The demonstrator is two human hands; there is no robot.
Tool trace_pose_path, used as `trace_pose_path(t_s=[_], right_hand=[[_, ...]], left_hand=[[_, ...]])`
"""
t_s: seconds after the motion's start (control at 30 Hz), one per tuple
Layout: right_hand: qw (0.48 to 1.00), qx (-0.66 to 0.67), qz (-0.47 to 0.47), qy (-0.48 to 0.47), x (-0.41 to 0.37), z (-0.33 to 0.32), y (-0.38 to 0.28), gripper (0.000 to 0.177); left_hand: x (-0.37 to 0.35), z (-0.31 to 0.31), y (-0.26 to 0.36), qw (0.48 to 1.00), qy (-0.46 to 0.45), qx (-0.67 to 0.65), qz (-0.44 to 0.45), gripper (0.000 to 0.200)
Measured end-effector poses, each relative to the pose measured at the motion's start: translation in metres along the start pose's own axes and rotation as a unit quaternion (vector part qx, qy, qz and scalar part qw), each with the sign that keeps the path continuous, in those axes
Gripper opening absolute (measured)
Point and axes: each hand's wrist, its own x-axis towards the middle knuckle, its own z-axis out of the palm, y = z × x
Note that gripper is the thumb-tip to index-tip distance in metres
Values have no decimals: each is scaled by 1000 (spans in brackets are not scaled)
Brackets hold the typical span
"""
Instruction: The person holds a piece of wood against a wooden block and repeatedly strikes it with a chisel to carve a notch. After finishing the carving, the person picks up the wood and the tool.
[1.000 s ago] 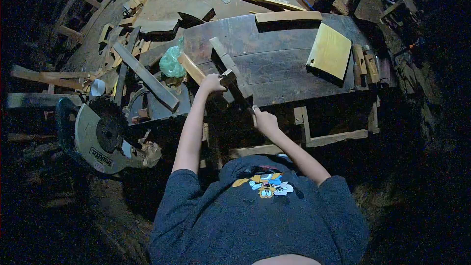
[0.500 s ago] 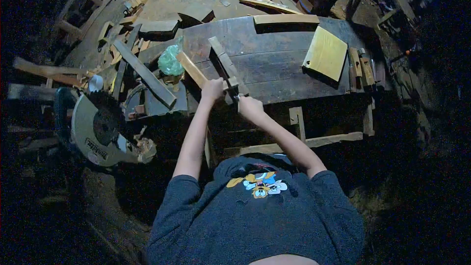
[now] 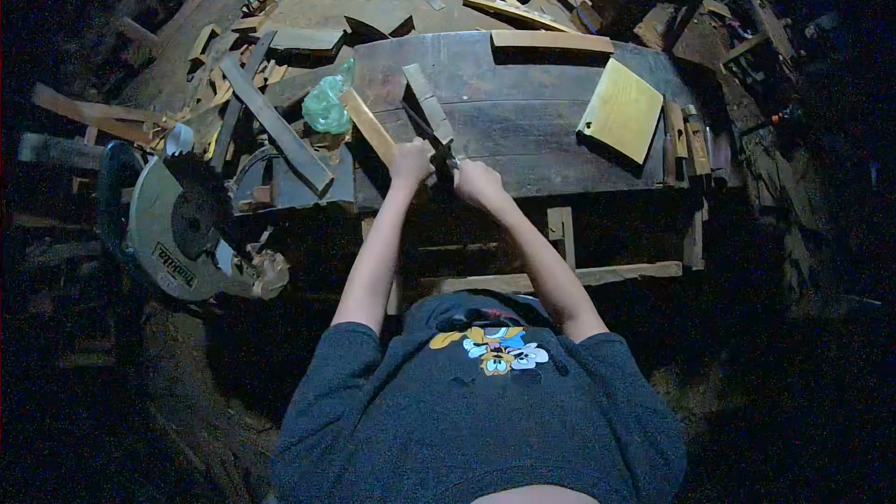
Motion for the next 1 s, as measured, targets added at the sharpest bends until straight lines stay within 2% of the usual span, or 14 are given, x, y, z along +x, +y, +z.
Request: trace_pose_path(t_s=[0.1, 0.2, 0.27, 0.33, 0.43, 0.5, 0.57, 0.63, 0.7, 0.8, 0.87, 1.0], right_hand=[[1000, -1, -17, -15, -8, 2, 16, 25], [1000, 9, 1, 8, -57, 1, 29, 21], [999, -25, 21, -20, -81, 1, 40, 21], [998, -40, 28, -30, -86, -1, 38, 21], [999, -42, 16, -11, -69, 2, 27, 22], [998, -39, -10, 48, -41, 10, 17, 22], [997, -52, -16, 47, -20, 15, 21, 21], [996, -72, -20, 45, -19, 12, 29, 21], [999, -10, -46, -3, -36, 6, 45, 20], [1000, -7, 5, -18, -87, -4, 56, 19], [997, -2, 26, -67, -115, -15, 58, 19], [999, 15, 34, -37, -144, -7, 84, 22]], left_hand=[[-3, 1, 10, 999, 9, 15, -38, 25], [-7, 5, 8, 998, 36, 40, -40, 19], [-2, 20, 0, 997, 55, 46, -3, 14], [-4, 14, 4, 997, 53, 44, -18, 12], [-5, 10, 6, 996, 56, 59, -20, 9], [-5, 13, 5, 995, 64, 76, -12, 8], [1, 20, -3, 990, 57, 125, -15, 8], [-1, 6, 0, 994, 49, 101, -9, 9], [0, 3, 0, 996, 38, 77, -6, 10], [1, 11, -3, 997, 43, 59, -37, 9], [1, -2, 0, 997, 30, 51, -40, 10], [0, -3, 1, 999, 22, 37, -32, 13]])
